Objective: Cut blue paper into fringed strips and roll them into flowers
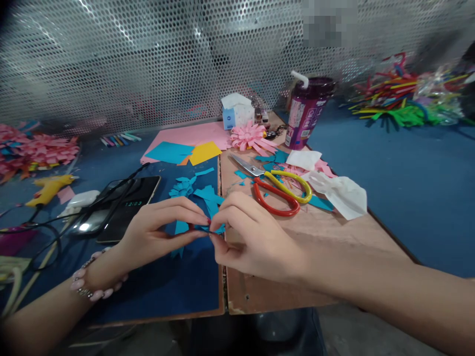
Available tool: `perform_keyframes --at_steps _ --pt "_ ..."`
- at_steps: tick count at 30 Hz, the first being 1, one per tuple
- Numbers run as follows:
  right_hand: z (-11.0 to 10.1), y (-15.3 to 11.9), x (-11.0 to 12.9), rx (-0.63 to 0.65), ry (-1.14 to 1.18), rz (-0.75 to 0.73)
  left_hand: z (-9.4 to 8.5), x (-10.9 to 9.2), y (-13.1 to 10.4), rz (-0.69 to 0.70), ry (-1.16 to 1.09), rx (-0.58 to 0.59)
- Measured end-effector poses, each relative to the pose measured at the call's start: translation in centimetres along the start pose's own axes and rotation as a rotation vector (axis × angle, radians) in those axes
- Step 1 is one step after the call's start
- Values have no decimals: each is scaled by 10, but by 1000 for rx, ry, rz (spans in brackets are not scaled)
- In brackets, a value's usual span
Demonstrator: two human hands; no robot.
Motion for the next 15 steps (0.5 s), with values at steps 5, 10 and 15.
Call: perform_keyframes --at_steps 5,10,15 --pt "-1 1 1 -2 2 -7 0 1 0 -1 0 4" --pt "0 1 0 -3 -9 -8 0 0 0 -9 -2 1" --pt "0 2 0 -2 -18 -2 0 -1 0 -3 -9 10"
Point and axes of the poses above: each hand's wrist, its own y-axis towards the middle knuckle, its own z-axis out of the palm, x = y × z, the point moved 7 cm from there along y, towards the middle knuckle, and after that the axes turned 14 degrees about -y, right-handed, at the moved point
